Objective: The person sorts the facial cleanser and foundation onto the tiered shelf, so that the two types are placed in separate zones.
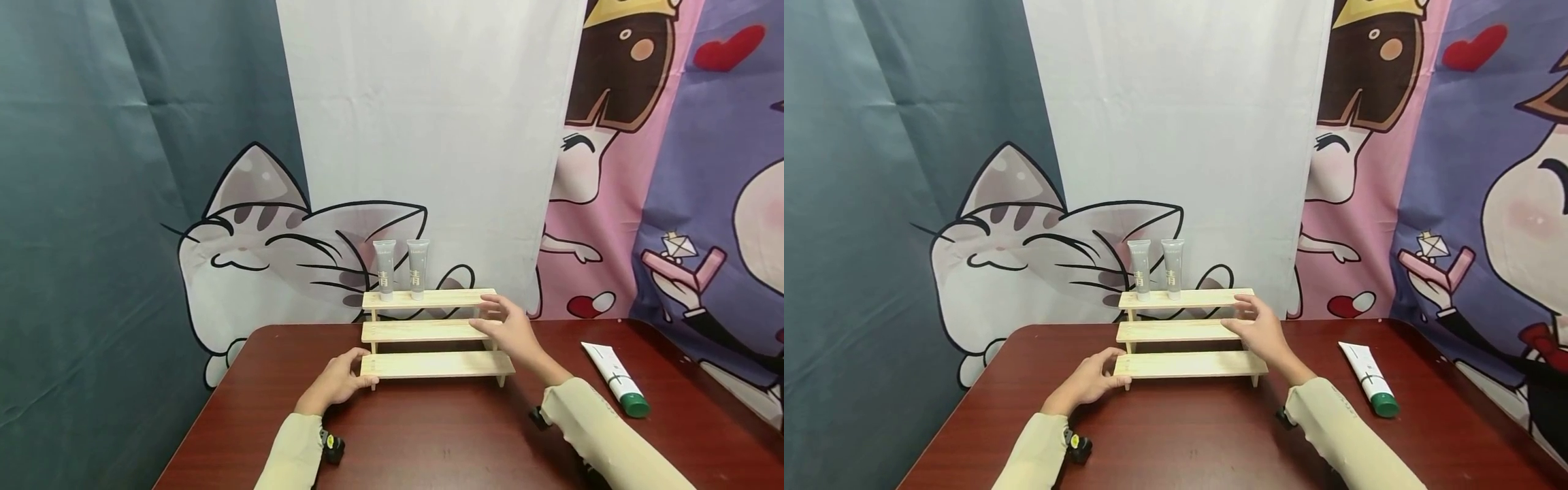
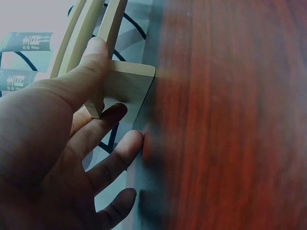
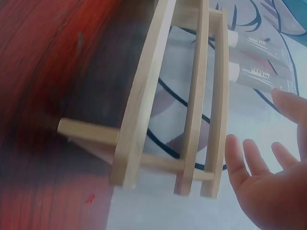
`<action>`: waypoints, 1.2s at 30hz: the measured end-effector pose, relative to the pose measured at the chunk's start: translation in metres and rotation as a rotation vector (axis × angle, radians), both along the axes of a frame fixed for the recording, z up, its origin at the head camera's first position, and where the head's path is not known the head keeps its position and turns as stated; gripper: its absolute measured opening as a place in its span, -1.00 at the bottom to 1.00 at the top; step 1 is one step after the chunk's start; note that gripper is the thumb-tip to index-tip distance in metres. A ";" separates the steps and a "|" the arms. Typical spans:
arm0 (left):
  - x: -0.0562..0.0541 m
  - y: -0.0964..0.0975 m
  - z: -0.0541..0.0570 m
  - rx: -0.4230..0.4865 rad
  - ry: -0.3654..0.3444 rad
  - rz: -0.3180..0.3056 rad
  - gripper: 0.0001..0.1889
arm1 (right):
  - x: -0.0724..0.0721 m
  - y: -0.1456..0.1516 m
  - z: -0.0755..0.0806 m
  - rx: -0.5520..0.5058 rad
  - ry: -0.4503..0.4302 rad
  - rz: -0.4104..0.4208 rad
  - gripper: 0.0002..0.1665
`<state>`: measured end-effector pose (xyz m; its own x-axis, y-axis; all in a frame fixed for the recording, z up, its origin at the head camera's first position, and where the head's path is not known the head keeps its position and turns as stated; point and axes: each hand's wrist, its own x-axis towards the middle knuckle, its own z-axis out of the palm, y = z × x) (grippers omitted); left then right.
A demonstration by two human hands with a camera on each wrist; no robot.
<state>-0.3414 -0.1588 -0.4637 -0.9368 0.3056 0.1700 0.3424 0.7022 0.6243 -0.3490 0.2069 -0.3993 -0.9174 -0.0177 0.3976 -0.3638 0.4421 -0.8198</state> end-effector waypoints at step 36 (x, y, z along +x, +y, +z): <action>-0.001 -0.001 -0.001 0.035 0.000 0.015 -0.44 | 0.055 0.121 -0.007 0.249 -0.006 -0.159 -0.36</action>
